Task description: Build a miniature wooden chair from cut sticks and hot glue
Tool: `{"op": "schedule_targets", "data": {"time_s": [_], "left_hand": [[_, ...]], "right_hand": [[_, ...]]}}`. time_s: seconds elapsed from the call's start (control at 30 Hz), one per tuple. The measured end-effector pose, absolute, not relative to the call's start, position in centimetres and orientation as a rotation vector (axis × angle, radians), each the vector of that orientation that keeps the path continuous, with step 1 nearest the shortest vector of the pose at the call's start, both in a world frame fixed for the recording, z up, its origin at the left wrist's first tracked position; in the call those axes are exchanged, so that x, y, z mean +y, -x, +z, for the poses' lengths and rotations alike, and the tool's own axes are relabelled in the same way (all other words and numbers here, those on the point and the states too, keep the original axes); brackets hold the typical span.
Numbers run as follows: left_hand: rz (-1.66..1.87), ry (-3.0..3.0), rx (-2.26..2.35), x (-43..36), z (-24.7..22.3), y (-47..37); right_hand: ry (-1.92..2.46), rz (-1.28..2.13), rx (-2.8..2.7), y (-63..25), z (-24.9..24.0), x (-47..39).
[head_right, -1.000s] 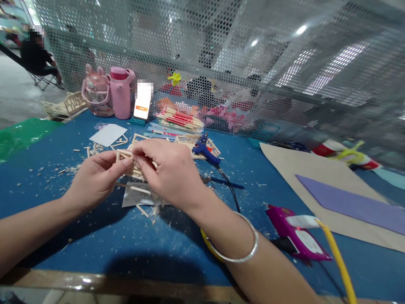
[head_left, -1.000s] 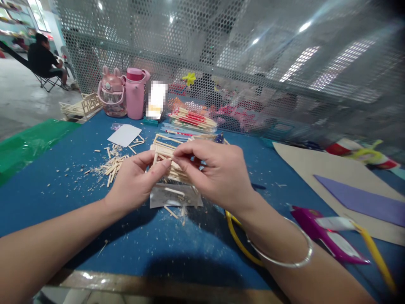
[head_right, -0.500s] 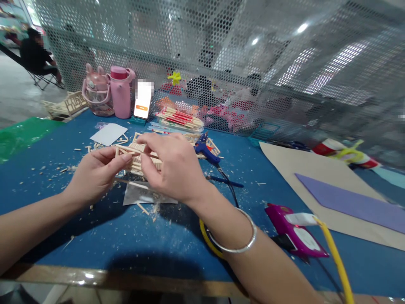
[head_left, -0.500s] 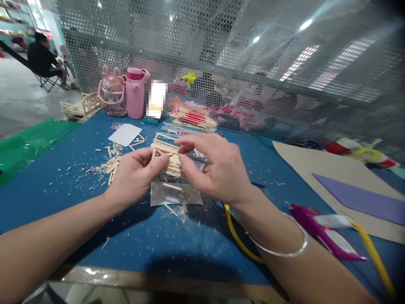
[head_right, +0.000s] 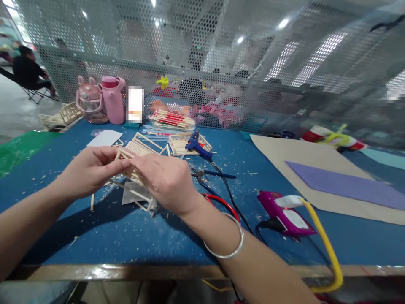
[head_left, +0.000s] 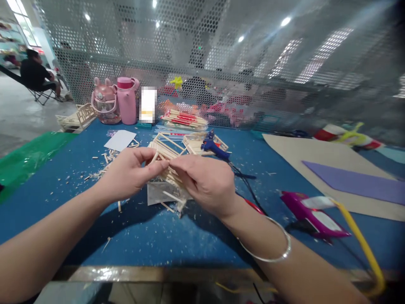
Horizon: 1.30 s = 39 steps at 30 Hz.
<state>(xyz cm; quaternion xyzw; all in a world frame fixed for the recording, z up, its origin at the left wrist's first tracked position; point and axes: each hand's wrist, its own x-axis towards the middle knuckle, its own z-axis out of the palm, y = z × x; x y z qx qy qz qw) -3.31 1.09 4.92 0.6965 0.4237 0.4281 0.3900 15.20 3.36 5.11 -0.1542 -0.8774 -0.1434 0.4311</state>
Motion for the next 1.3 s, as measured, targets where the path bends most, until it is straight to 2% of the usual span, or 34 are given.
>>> {"op": "schedule_targets", "data": {"time_s": [0.3,0.63,1.3], "left_hand": [[1.373,-2.087,1.131,0.8,3.3,2.7],[1.289,-2.163,1.057,0.6,3.6,2.5],[1.358,-2.069,1.199,-0.6,3.9,2.0]], "right_hand": [[0.426,-0.36,-2.102,-14.9,4.5,3.4],[0.413,-0.066,-2.096,-15.4,4.3,3.2],[0.345,0.032,-1.973,-14.7,3.9,2.9]]}}
